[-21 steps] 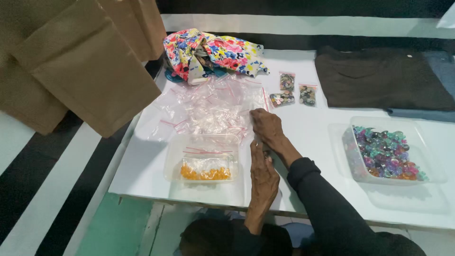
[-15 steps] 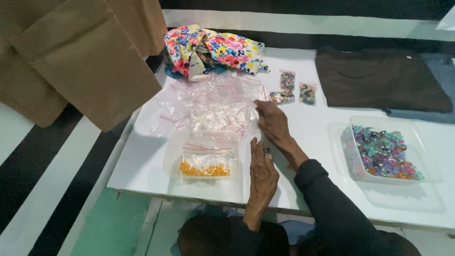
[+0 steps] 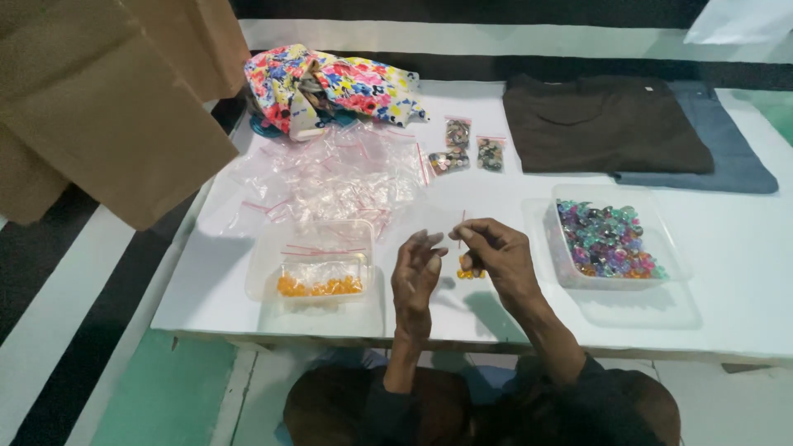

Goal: Picking small beads from a surface and placing them into a small plastic bag

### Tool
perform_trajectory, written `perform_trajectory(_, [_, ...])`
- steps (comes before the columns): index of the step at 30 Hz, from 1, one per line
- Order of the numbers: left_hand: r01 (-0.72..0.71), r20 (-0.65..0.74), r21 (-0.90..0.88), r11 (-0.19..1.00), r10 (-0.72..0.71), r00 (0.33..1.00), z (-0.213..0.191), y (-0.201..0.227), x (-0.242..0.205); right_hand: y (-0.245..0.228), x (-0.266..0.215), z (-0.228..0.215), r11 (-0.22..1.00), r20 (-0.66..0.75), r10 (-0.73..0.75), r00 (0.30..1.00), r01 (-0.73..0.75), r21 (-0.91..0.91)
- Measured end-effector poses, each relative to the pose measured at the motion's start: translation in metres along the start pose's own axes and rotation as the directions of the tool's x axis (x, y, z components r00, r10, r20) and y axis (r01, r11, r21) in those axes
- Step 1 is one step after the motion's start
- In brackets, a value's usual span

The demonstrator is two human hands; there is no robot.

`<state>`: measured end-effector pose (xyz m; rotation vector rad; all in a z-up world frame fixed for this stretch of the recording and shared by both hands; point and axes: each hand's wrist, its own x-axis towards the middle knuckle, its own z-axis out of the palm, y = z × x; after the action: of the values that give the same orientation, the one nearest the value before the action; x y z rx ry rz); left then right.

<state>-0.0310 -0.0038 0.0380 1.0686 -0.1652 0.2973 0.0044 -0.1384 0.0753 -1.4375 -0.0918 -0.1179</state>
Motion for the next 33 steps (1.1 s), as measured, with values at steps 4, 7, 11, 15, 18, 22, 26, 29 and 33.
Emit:
perform_trajectory(4, [0.004, -0.139, 0.068, 0.998, 0.005, 0.99, 0.012, -0.005, -0.004, -0.004, -0.027, -0.026, 1.0, 0.001, 0.011, 1.0, -0.011, -0.008])
perform_trajectory(7, [0.073, -0.21, -0.017, 0.997, -0.075, 0.975, 0.022, -0.007, -0.014, -0.005, -0.047, -0.041, 0.998, -0.021, 0.037, 0.999, -0.038, -0.041])
perform_trajectory(11, [0.132, -0.257, 0.025, 0.991, -0.121, 0.959, 0.039, 0.001, -0.027, -0.015, -0.059, -0.055, 0.997, -0.032, -0.014, 0.999, 0.011, -0.082])
perform_trajectory(15, [0.083, -0.219, 0.095, 0.992, -0.06, 0.974, 0.042, -0.01, -0.038, -0.012, -0.065, -0.066, 0.994, -0.057, -0.071, 0.996, 0.066, -0.086])
perform_trajectory(18, [0.051, -0.105, 0.142, 0.988, -0.036, 0.994, 0.045, -0.01, -0.043, -0.016, -0.071, -0.069, 0.982, -0.067, -0.114, 0.991, 0.102, -0.159])
perform_trajectory(22, [0.044, -0.127, 0.191, 0.981, -0.02, 0.992, 0.053, -0.004, -0.051, -0.035, -0.08, -0.068, 0.967, -0.07, -0.129, 0.989, 0.11, -0.228])
perform_trajectory(26, [-0.399, 0.106, 0.833, 0.384, 0.596, 0.796, 0.068, 0.019, -0.066, -0.035, -0.093, -0.07, 0.839, -0.086, -0.068, 0.994, 0.01, -0.544])
perform_trajectory(29, [-0.439, 0.207, 0.861, 0.258, 0.609, 0.766, 0.072, 0.022, -0.072, -0.023, -0.102, -0.069, 0.669, 0.038, -0.359, 0.933, 0.285, -0.686])
perform_trajectory(33, [-0.485, 0.209, 0.783, 0.391, 0.569, 0.796, 0.054, -0.006, -0.065, -0.003, -0.105, -0.075, 0.564, 0.216, -0.467, 0.858, 0.477, -0.674])
